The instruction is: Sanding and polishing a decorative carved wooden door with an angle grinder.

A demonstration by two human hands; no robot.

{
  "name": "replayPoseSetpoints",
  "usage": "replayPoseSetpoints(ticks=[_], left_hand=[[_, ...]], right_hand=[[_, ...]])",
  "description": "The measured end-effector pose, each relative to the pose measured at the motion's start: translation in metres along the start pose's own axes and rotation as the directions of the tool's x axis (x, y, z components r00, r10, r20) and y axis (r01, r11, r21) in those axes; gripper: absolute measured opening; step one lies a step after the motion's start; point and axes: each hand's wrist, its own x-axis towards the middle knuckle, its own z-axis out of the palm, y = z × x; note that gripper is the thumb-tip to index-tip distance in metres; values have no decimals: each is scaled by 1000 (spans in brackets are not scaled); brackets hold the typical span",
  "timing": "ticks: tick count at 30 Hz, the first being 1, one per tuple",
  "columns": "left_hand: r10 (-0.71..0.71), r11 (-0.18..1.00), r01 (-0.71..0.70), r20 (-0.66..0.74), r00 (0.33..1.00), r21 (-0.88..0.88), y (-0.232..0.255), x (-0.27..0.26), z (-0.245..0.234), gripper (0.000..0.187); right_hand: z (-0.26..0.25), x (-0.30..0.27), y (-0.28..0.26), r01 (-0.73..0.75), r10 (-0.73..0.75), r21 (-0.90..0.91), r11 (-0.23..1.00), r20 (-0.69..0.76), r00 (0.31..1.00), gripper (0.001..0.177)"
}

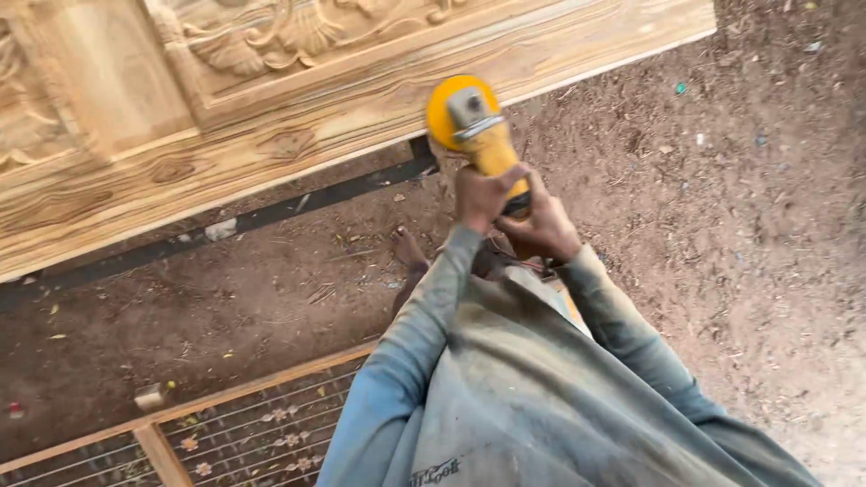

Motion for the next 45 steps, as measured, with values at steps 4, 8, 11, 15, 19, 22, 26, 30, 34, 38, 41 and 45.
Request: replayPoseSetpoints(ticks=[4,8,11,15,19,22,26,30,34,38,41,45], left_hand=[[-151,966,122,112,982,226,-11,36,92,45],[-120,942,59,167,979,329,-20,60,146,56],[-108,929,38,171,979,369,-16,62,149,57],[-149,921,101,100,984,377,-17,59,95,58],[-165,939,163,-21,986,302,10,31,-11,57],[-105,974,127,-121,987,186,34,7,-104,53],[-72,997,78,-232,970,13,54,-18,-204,45],[-28,999,15,-296,955,-44,47,-39,-265,33],[-19,992,-13,-252,968,-125,63,-38,-245,30],[-43,999,41,-95,995,-16,47,-20,-183,34],[-84,977,78,21,996,196,23,-4,-118,45],[-99,956,38,197,975,292,2,32,-19,59]], right_hand=[[-63,3,47,-86,90,78,993,-40,995,83],[-99,14,82,-22,44,201,979,-106,993,75],[-103,18,95,33,-10,207,978,-112,994,74],[-69,32,73,66,-60,123,990,-50,997,74],[-6,36,-9,-7,-1,88,996,84,996,78],[58,40,-67,166,-171,53,985,112,979,87],[132,32,-139,211,-214,36,977,224,951,91],[149,16,-216,128,-146,74,989,343,928,89],[155,16,-178,283,-289,58,957,227,930,90],[113,7,-145,105,-107,21,994,119,987,91],[78,-4,-95,-22,20,74,997,33,999,83],[25,-1,-11,4,19,169,986,-132,991,65]])
